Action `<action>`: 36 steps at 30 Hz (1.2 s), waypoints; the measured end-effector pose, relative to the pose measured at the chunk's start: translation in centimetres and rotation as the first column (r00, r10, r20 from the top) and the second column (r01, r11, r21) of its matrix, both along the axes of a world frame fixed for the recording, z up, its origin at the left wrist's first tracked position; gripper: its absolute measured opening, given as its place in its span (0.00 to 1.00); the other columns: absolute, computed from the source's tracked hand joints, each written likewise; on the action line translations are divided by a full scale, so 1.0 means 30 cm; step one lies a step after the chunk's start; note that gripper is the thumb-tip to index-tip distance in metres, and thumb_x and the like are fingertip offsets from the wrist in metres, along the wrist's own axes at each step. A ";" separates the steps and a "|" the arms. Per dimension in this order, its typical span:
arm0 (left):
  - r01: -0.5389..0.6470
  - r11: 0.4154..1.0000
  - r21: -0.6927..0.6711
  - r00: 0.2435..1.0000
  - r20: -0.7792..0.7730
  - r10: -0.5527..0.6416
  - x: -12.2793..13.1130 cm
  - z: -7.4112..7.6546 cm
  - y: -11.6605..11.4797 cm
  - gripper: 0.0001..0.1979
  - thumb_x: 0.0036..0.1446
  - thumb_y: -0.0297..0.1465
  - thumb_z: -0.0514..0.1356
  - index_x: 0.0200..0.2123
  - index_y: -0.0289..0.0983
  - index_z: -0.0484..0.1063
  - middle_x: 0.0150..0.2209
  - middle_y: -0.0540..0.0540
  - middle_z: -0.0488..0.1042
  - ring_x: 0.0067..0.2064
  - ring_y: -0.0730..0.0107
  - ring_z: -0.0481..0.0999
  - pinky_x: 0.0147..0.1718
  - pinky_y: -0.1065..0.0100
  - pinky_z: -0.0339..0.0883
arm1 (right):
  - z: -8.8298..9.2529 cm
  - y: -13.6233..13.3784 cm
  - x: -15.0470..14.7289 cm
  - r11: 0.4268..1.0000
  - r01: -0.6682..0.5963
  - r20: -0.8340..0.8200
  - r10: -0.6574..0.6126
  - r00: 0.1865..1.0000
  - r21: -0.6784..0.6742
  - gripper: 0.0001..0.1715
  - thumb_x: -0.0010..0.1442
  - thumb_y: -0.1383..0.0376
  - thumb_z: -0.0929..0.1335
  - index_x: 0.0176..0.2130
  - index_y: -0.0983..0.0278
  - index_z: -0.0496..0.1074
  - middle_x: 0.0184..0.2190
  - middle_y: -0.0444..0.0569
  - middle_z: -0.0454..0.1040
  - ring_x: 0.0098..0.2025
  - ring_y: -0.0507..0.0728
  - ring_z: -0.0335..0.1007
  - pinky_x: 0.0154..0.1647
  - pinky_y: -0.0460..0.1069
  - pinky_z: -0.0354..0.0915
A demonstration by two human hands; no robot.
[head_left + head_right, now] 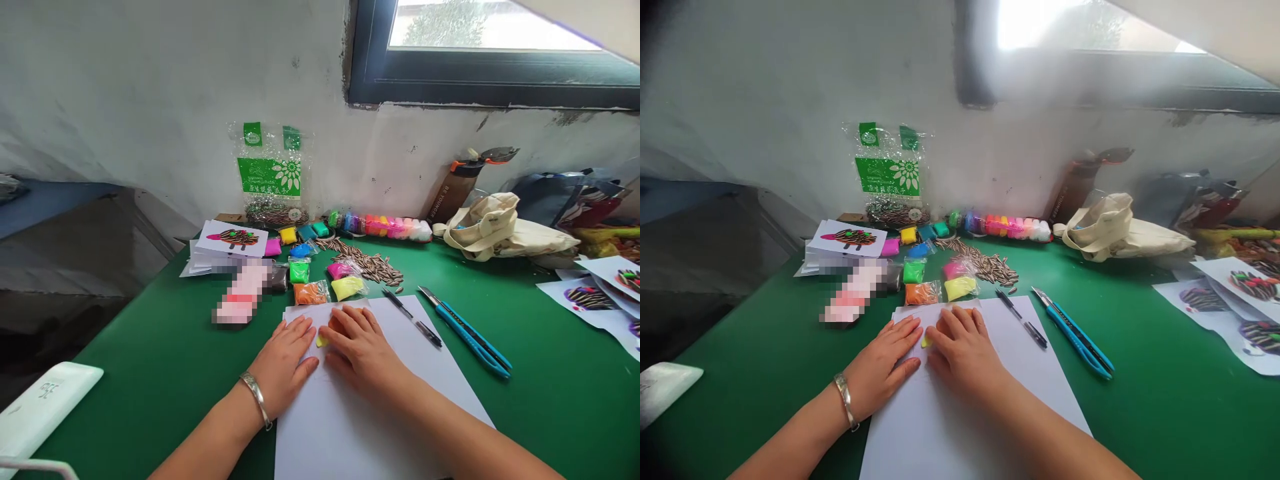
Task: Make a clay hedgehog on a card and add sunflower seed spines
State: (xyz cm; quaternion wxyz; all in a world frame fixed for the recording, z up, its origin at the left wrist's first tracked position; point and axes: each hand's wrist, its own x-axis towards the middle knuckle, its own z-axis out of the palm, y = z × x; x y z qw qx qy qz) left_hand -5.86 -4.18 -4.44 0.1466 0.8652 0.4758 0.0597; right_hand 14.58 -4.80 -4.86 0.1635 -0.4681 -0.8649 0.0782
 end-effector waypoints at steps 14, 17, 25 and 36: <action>0.013 1.000 0.011 0.999 0.042 -0.013 0.001 0.008 0.001 0.22 0.59 0.32 0.55 0.57 0.36 0.65 0.60 0.37 0.64 0.62 0.55 0.61 0.59 0.46 0.54 | -0.004 -0.032 0.007 0.983 -0.094 0.044 0.088 0.995 0.155 0.21 0.64 0.58 0.62 0.55 0.55 0.66 0.61 0.52 0.61 0.64 0.66 0.47 0.62 0.69 0.40; 0.011 1.000 0.013 0.999 0.050 -0.012 0.000 0.004 0.000 0.22 0.60 0.32 0.55 0.57 0.36 0.66 0.60 0.38 0.64 0.62 0.55 0.61 0.60 0.46 0.54 | -0.006 -0.035 0.011 0.980 -0.120 0.063 0.112 0.992 0.159 0.20 0.64 0.59 0.62 0.54 0.55 0.66 0.61 0.50 0.61 0.64 0.66 0.47 0.62 0.69 0.39; 0.007 1.000 0.000 1.000 0.019 -0.007 0.001 0.005 -0.002 0.22 0.60 0.31 0.54 0.57 0.35 0.65 0.61 0.38 0.62 0.63 0.55 0.59 0.60 0.46 0.52 | -0.014 -0.034 0.004 0.973 -0.115 0.033 0.111 0.993 0.201 0.18 0.65 0.57 0.61 0.53 0.56 0.68 0.61 0.50 0.61 0.64 0.65 0.49 0.62 0.69 0.39; 0.007 1.000 0.000 0.999 0.041 -0.007 0.000 0.007 0.000 0.22 0.59 0.32 0.55 0.57 0.36 0.66 0.60 0.38 0.63 0.62 0.53 0.60 0.59 0.45 0.53 | 0.012 -0.037 0.008 0.988 -0.066 0.029 0.062 0.998 0.137 0.21 0.63 0.55 0.63 0.54 0.55 0.68 0.60 0.52 0.61 0.63 0.67 0.50 0.62 0.70 0.41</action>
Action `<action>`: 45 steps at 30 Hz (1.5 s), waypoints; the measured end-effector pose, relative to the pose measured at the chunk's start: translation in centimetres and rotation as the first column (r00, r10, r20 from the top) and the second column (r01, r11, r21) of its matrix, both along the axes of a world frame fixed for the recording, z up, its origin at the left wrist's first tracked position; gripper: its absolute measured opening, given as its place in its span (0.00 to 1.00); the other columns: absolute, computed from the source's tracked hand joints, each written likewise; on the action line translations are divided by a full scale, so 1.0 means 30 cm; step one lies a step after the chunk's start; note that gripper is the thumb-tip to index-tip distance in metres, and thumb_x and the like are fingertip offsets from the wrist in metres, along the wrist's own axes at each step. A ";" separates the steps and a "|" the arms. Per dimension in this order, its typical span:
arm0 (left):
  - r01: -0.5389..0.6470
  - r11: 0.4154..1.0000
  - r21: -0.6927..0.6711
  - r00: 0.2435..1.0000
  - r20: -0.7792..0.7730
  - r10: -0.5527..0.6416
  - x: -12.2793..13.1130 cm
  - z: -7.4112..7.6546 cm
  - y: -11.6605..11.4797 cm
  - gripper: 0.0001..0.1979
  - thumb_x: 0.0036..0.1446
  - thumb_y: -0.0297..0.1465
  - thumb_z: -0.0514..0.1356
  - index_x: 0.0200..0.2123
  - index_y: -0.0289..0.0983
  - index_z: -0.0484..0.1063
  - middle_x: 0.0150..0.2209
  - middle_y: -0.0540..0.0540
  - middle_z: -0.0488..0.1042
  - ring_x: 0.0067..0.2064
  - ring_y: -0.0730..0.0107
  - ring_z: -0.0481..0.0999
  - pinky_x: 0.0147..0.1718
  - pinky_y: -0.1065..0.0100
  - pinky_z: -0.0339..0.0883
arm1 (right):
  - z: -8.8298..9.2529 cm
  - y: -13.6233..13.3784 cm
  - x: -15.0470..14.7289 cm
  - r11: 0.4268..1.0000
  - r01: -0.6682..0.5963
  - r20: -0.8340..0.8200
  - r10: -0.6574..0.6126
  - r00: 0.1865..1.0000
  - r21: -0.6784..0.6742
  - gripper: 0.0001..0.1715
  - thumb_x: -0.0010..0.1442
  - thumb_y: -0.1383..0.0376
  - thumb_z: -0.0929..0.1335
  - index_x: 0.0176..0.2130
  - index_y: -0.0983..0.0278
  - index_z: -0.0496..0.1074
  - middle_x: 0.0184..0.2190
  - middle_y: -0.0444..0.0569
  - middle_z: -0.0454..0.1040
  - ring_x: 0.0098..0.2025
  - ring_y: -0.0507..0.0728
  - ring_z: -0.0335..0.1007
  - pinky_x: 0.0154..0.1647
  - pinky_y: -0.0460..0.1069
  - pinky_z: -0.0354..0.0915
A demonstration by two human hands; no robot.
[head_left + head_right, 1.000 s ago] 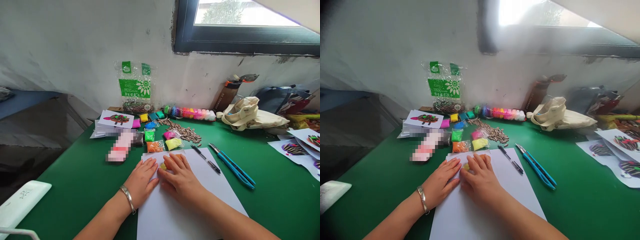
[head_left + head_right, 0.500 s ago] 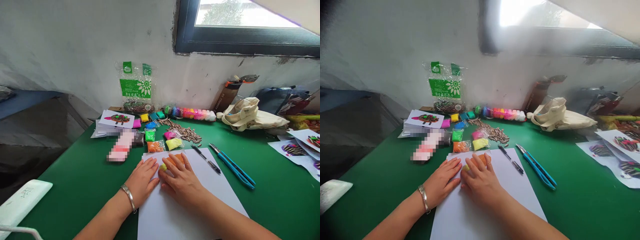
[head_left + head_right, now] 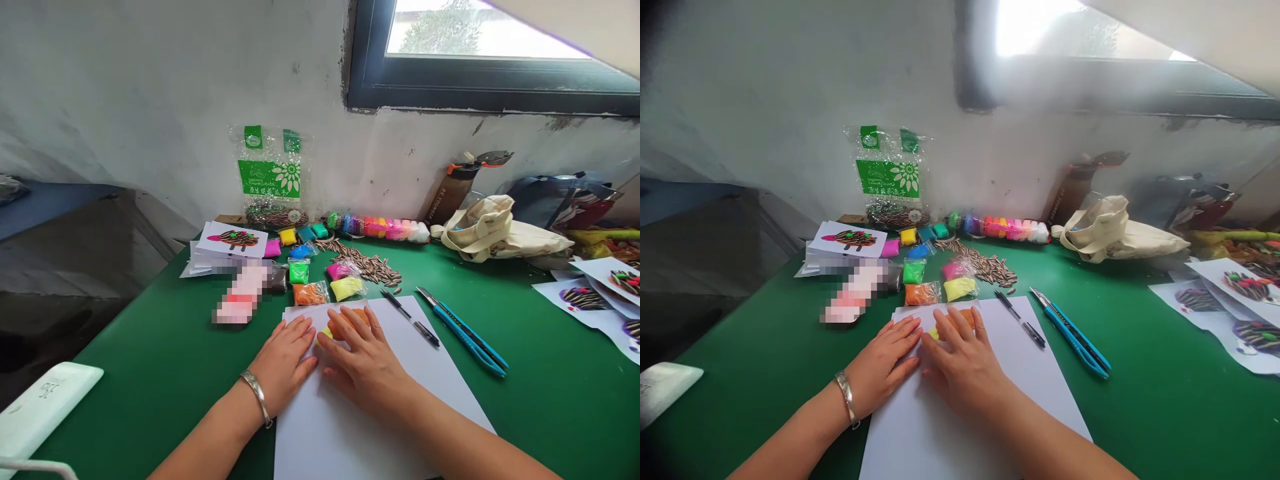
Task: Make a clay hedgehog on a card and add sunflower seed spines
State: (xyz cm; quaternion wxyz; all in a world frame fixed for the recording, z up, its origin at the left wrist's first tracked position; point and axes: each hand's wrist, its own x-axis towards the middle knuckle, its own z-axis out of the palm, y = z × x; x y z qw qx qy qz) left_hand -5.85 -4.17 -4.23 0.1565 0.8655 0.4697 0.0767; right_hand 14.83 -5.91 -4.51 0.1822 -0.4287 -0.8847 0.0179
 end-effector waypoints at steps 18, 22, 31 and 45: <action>0.010 0.997 0.071 0.999 0.046 -0.013 -0.015 -0.048 0.001 0.22 0.60 0.32 0.55 0.58 0.40 0.64 0.61 0.41 0.62 0.63 0.57 0.59 0.61 0.49 0.52 | -0.004 0.012 -0.001 0.996 0.073 0.025 -0.072 0.997 -0.054 0.21 0.63 0.54 0.62 0.53 0.56 0.68 0.60 0.52 0.62 0.63 0.67 0.51 0.61 0.70 0.42; 0.015 0.998 0.068 0.999 0.030 -0.017 -0.018 -0.053 0.003 0.22 0.60 0.33 0.55 0.58 0.40 0.64 0.61 0.41 0.62 0.63 0.57 0.59 0.61 0.49 0.52 | 0.003 0.007 -0.004 0.998 0.051 0.030 -0.050 0.998 -0.034 0.23 0.63 0.52 0.62 0.55 0.56 0.67 0.61 0.52 0.60 0.64 0.68 0.48 0.61 0.70 0.40; 0.020 0.999 0.028 0.999 -0.047 -0.018 -0.008 -0.015 0.006 0.22 0.61 0.34 0.54 0.59 0.40 0.63 0.62 0.41 0.61 0.63 0.57 0.59 0.60 0.47 0.52 | 0.014 -0.014 0.013 0.996 0.039 0.065 -0.033 0.997 -0.085 0.24 0.63 0.52 0.61 0.55 0.57 0.66 0.63 0.50 0.58 0.64 0.68 0.47 0.62 0.70 0.40; 0.061 0.996 -0.068 0.975 -0.209 -0.074 0.027 0.035 0.012 0.25 0.61 0.29 0.51 0.61 0.45 0.57 0.65 0.45 0.57 0.66 0.57 0.52 0.61 0.43 0.45 | 0.032 0.070 0.149 0.979 0.204 -0.145 -0.204 0.968 -0.010 0.15 0.62 0.62 0.64 0.46 0.59 0.75 0.56 0.54 0.68 0.58 0.66 0.58 0.56 0.66 0.55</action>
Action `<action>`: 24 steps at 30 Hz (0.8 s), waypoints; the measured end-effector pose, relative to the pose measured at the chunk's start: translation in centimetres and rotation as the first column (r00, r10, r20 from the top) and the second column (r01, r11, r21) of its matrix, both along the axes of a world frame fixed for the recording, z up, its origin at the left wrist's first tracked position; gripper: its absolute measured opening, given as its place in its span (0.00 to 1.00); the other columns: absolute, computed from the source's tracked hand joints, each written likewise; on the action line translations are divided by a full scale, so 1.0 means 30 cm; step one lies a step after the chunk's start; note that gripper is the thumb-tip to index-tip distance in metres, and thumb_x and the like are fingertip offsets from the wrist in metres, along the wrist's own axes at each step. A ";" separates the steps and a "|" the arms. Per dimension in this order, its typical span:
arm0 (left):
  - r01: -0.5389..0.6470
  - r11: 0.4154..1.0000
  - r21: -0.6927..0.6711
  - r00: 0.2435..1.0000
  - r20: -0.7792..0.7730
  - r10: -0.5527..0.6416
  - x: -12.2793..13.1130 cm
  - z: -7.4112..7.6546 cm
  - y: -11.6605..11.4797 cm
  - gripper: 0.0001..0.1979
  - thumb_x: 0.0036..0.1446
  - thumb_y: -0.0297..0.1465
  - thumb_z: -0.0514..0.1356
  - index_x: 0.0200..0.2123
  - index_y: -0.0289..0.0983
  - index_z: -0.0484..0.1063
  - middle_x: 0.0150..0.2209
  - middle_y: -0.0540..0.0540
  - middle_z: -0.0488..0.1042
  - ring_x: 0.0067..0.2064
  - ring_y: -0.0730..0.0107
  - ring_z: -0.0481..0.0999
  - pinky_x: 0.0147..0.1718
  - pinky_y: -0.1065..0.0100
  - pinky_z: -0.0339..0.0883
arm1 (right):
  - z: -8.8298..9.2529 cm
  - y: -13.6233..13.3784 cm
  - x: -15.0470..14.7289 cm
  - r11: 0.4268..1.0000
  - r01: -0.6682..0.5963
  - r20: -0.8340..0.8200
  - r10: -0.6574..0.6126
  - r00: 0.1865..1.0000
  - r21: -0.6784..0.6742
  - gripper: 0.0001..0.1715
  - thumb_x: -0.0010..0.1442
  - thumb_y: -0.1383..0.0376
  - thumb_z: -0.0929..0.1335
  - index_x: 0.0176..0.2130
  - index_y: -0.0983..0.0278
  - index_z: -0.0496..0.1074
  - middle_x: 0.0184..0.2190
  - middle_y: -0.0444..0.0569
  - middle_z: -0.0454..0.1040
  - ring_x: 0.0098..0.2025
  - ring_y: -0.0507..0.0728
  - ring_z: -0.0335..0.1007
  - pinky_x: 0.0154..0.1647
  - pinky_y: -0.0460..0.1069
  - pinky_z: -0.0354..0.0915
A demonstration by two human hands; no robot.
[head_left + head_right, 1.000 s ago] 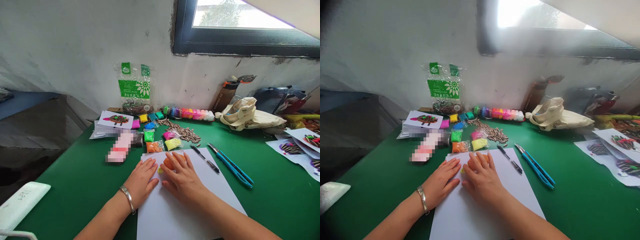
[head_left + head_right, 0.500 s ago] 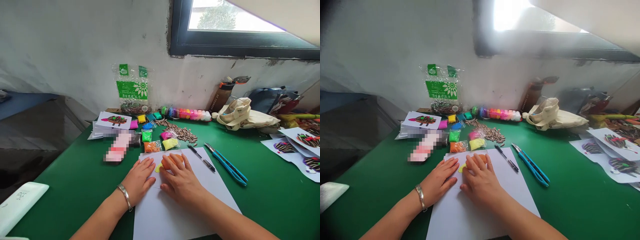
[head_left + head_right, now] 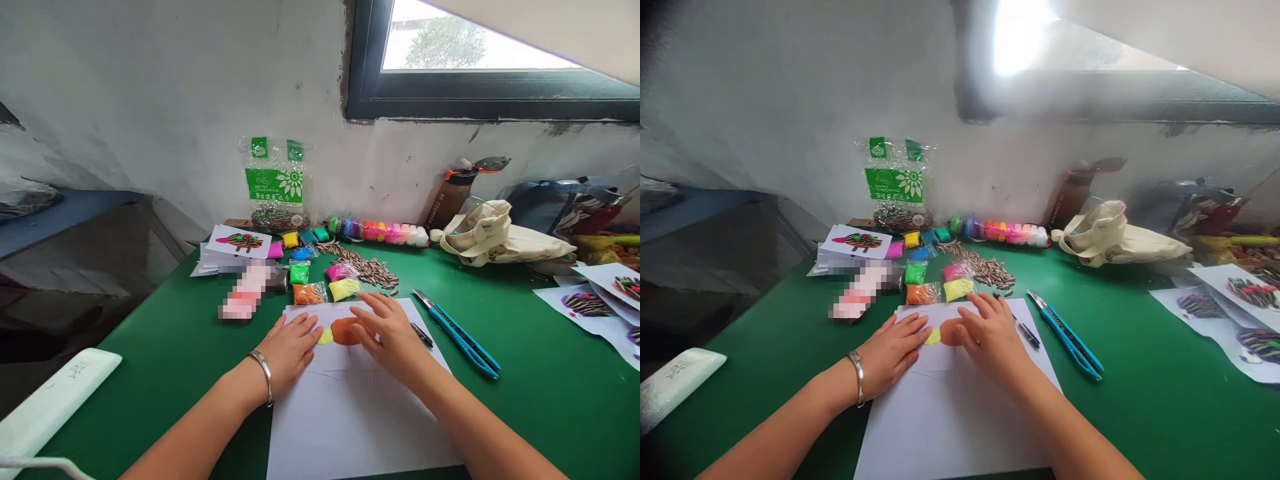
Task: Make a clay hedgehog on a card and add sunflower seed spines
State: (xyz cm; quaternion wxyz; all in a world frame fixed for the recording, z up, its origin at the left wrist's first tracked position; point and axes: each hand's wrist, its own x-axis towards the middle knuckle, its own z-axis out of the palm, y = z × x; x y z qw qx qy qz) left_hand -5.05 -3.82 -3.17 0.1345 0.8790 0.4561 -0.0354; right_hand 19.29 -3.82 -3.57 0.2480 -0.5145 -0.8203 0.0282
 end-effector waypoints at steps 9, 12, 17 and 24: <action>0.017 1.000 -0.019 1.000 0.015 -0.017 0.082 0.057 0.008 0.23 0.58 0.33 0.57 0.57 0.37 0.64 0.61 0.36 0.63 0.63 0.51 0.59 0.59 0.47 0.54 | 0.003 -0.022 -0.052 0.965 -0.132 0.126 0.163 0.978 -0.227 0.19 0.62 0.61 0.64 0.53 0.53 0.68 0.59 0.50 0.64 0.61 0.66 0.53 0.60 0.68 0.48; -0.032 0.999 0.007 0.998 0.046 0.031 0.080 0.015 -0.007 0.24 0.60 0.33 0.55 0.59 0.36 0.62 0.63 0.36 0.59 0.64 0.52 0.56 0.61 0.47 0.51 | 0.013 -0.019 -0.048 0.956 -0.136 0.129 0.174 0.976 -0.262 0.20 0.61 0.61 0.64 0.54 0.53 0.67 0.60 0.49 0.63 0.62 0.66 0.53 0.60 0.68 0.47; -0.019 0.999 0.048 0.996 0.086 0.015 0.063 -0.041 -0.023 0.27 0.62 0.36 0.53 0.63 0.39 0.55 0.64 0.39 0.57 0.65 0.54 0.54 0.61 0.46 0.50 | 0.019 -0.027 -0.042 0.949 -0.119 0.145 0.167 0.975 -0.291 0.22 0.62 0.61 0.64 0.56 0.55 0.65 0.60 0.49 0.63 0.62 0.65 0.52 0.61 0.69 0.45; -0.031 0.996 0.078 0.998 0.060 0.026 0.082 -0.045 -0.026 0.28 0.61 0.41 0.54 0.62 0.40 0.57 0.64 0.39 0.56 0.65 0.50 0.52 0.61 0.43 0.49 | -0.007 -0.042 -0.047 0.948 -0.167 0.179 0.220 0.959 -0.271 0.26 0.62 0.59 0.64 0.59 0.57 0.61 0.59 0.51 0.64 0.62 0.67 0.52 0.61 0.72 0.41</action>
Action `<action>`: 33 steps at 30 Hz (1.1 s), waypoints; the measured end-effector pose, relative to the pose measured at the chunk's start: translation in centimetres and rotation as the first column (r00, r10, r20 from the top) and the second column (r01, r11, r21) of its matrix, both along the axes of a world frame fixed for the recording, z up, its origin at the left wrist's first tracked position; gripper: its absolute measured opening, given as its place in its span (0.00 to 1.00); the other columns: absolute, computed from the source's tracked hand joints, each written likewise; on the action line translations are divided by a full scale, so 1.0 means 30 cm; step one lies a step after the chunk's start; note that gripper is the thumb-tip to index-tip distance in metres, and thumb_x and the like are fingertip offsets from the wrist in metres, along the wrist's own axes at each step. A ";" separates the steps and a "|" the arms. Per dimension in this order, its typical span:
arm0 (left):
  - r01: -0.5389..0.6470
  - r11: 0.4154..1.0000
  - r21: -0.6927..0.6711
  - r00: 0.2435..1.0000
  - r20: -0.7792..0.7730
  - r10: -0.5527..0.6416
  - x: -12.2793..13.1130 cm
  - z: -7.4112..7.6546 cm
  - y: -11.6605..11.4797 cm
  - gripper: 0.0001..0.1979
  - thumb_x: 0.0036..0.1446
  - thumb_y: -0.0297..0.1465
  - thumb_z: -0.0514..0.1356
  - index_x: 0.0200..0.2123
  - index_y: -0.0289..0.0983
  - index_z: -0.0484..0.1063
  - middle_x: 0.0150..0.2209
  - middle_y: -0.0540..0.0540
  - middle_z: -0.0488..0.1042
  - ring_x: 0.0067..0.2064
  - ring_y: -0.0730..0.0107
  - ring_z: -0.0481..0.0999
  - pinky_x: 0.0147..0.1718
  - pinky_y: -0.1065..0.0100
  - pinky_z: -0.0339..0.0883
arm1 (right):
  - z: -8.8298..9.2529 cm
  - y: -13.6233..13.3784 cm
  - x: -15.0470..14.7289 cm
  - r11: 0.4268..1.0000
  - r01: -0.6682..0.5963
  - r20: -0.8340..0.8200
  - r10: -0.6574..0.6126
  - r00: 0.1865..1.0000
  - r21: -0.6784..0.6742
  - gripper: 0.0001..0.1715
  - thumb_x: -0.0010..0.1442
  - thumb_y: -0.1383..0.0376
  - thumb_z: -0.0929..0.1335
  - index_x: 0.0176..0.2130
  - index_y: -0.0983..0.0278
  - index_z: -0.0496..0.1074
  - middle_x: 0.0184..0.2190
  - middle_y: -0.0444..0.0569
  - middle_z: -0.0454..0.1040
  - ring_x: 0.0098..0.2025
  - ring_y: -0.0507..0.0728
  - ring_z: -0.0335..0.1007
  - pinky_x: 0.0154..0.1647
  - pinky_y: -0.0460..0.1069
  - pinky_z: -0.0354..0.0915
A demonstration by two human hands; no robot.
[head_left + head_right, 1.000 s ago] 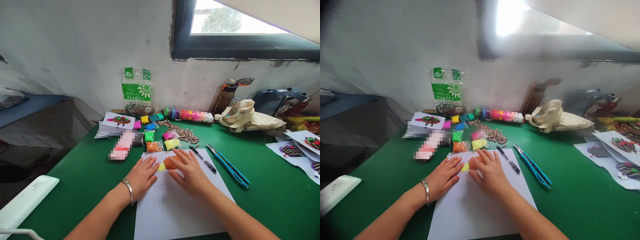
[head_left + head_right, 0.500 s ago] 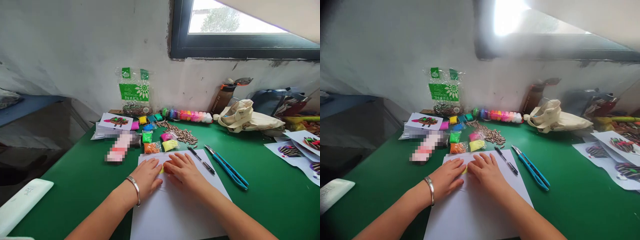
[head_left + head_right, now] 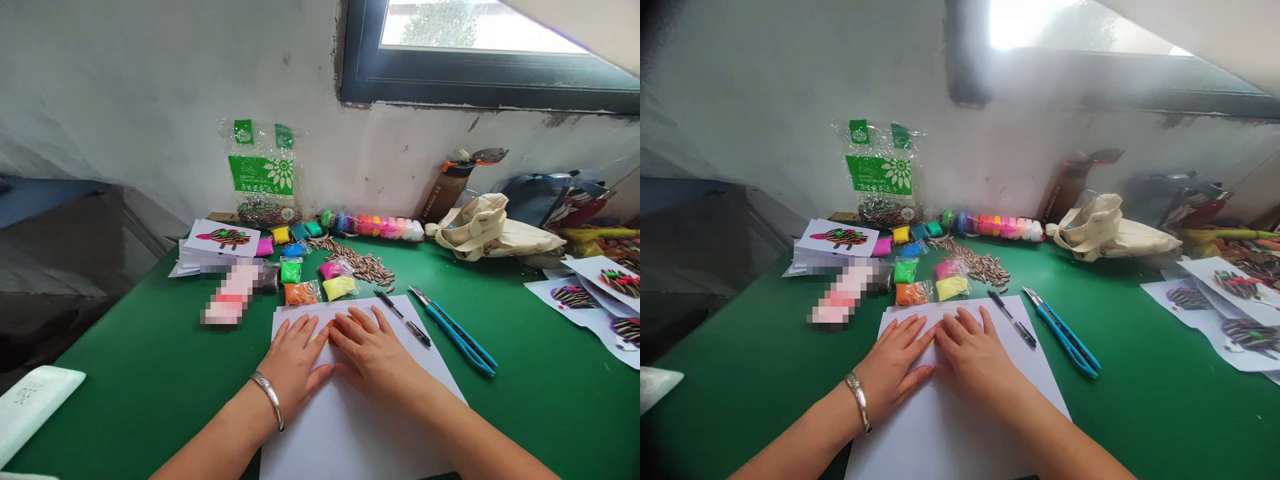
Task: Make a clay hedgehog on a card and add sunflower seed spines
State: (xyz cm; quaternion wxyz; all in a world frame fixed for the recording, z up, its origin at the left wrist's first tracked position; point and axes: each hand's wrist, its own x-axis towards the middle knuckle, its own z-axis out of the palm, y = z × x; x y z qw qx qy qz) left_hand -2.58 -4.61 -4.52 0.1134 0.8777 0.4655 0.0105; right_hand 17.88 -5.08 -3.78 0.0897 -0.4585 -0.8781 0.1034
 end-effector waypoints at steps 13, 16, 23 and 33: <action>-0.030 1.000 -0.002 1.000 -0.009 0.030 0.020 0.009 0.005 0.26 0.61 0.40 0.54 0.61 0.40 0.60 0.64 0.39 0.57 0.65 0.48 0.52 0.60 0.41 0.48 | 0.072 0.027 0.062 0.991 0.131 0.023 -0.131 0.991 0.017 0.14 0.62 0.59 0.65 0.47 0.57 0.72 0.55 0.50 0.68 0.59 0.65 0.57 0.60 0.68 0.47; -0.015 1.000 0.023 1.000 0.027 0.015 0.008 -0.011 0.004 0.28 0.62 0.40 0.53 0.64 0.41 0.54 0.65 0.41 0.55 0.66 0.51 0.51 0.61 0.42 0.47 | 0.078 0.035 0.085 0.992 0.122 0.009 -0.122 0.992 0.019 0.14 0.62 0.60 0.65 0.48 0.57 0.71 0.53 0.50 0.70 0.57 0.63 0.60 0.59 0.66 0.50; 0.038 0.999 0.037 0.999 0.034 -0.039 -0.021 -0.034 0.018 0.31 0.63 0.44 0.50 0.65 0.40 0.50 0.67 0.41 0.50 0.67 0.53 0.47 0.62 0.45 0.43 | 0.129 0.036 0.147 0.997 0.041 -0.027 -0.043 0.999 -0.064 0.11 0.63 0.66 0.63 0.43 0.59 0.74 0.41 0.48 0.76 0.45 0.57 0.70 0.48 0.52 0.62; 0.049 0.998 0.043 0.997 0.063 -0.052 -0.043 -0.027 0.043 0.31 0.62 0.44 0.51 0.65 0.41 0.49 0.67 0.43 0.50 0.67 0.56 0.46 0.63 0.48 0.43 | 0.115 0.032 0.110 0.995 0.049 -0.023 -0.051 0.998 -0.083 0.13 0.60 0.68 0.65 0.46 0.61 0.72 0.43 0.50 0.74 0.47 0.59 0.68 0.48 0.51 0.62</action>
